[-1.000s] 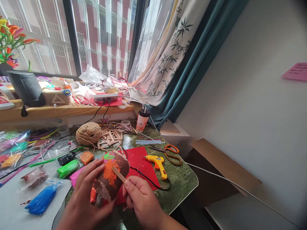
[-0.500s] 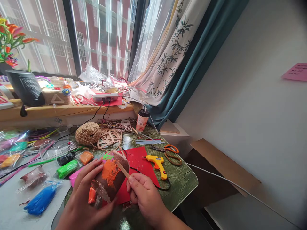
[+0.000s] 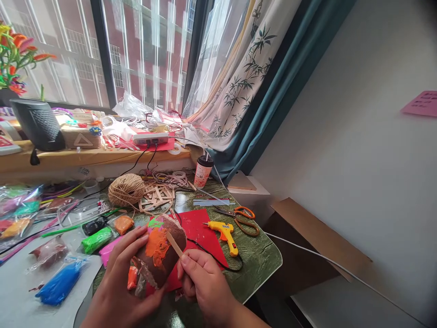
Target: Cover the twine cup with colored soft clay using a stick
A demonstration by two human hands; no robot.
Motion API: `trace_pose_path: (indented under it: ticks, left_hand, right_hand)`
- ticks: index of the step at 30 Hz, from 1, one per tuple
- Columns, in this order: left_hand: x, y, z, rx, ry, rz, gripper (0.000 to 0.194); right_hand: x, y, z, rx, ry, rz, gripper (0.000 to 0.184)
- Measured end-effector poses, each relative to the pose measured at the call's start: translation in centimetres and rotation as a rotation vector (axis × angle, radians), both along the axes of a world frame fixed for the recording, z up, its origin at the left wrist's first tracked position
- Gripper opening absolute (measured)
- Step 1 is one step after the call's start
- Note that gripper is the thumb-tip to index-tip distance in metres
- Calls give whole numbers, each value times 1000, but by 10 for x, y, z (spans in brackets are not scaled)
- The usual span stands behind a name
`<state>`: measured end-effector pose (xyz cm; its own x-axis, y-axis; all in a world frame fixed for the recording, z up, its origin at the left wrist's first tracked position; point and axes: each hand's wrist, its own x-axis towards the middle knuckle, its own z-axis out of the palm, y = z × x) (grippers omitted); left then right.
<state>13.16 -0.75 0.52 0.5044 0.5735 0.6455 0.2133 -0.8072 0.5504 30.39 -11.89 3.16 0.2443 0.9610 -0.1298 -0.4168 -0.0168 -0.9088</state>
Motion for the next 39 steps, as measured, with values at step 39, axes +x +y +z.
trace_pose_path:
  ticks: [39]
  left_hand:
    - [-2,6,-9,195,68,-23,82]
  right_hand:
    - [-5,-3,-2,-96,50,87,60]
